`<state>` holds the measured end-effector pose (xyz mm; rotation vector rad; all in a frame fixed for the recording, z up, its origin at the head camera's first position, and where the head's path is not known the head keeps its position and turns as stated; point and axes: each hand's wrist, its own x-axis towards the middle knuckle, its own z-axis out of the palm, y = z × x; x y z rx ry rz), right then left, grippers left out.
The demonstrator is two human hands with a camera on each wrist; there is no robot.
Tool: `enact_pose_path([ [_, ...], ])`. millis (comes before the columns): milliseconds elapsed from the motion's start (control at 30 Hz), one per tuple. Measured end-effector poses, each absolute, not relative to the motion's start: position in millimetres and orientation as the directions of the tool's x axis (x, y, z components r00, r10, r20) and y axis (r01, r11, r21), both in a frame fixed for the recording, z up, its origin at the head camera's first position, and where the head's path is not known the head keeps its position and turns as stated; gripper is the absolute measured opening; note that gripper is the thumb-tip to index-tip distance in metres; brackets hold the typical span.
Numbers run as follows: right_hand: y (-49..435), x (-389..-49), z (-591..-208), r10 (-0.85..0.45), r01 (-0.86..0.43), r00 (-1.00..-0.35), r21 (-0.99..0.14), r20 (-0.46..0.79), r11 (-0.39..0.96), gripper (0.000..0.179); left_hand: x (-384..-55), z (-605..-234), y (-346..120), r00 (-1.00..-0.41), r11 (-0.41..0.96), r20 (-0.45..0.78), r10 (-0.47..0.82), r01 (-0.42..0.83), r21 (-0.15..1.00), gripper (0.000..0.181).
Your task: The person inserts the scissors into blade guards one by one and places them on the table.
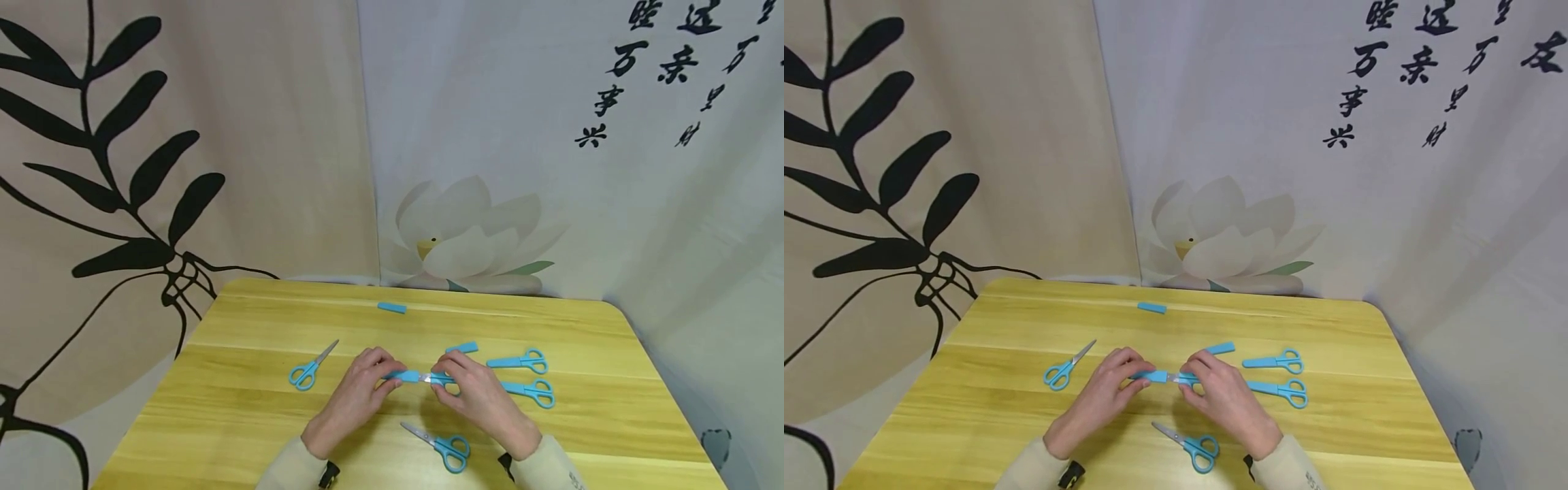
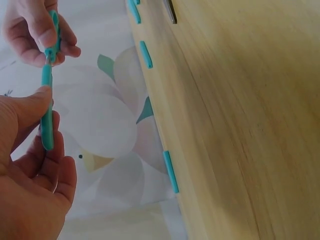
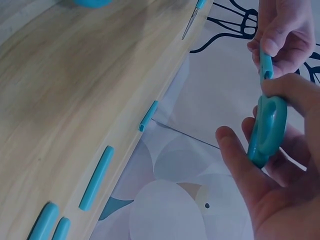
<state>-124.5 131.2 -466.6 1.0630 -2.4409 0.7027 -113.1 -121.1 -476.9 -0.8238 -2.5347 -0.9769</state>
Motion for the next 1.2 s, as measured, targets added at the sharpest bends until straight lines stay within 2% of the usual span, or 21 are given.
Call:
enact_pose_path([
  [900,129.3,-123.8,-467.4,-0.550,-0.748,-0.650,-0.315,0.524,0.584,0.024,-113.4,-479.2,-120.9,-0.755,0.607,0.503,0.422,0.647,0.461,0.017],
  [1200,127.9,-125.1,-467.7,-0.549,-0.753,-0.645,-0.324,0.532,0.572,0.024,-114.8,-478.6,-121.2,-0.768,0.599,0.480,0.424,0.635,0.487,0.017],
])
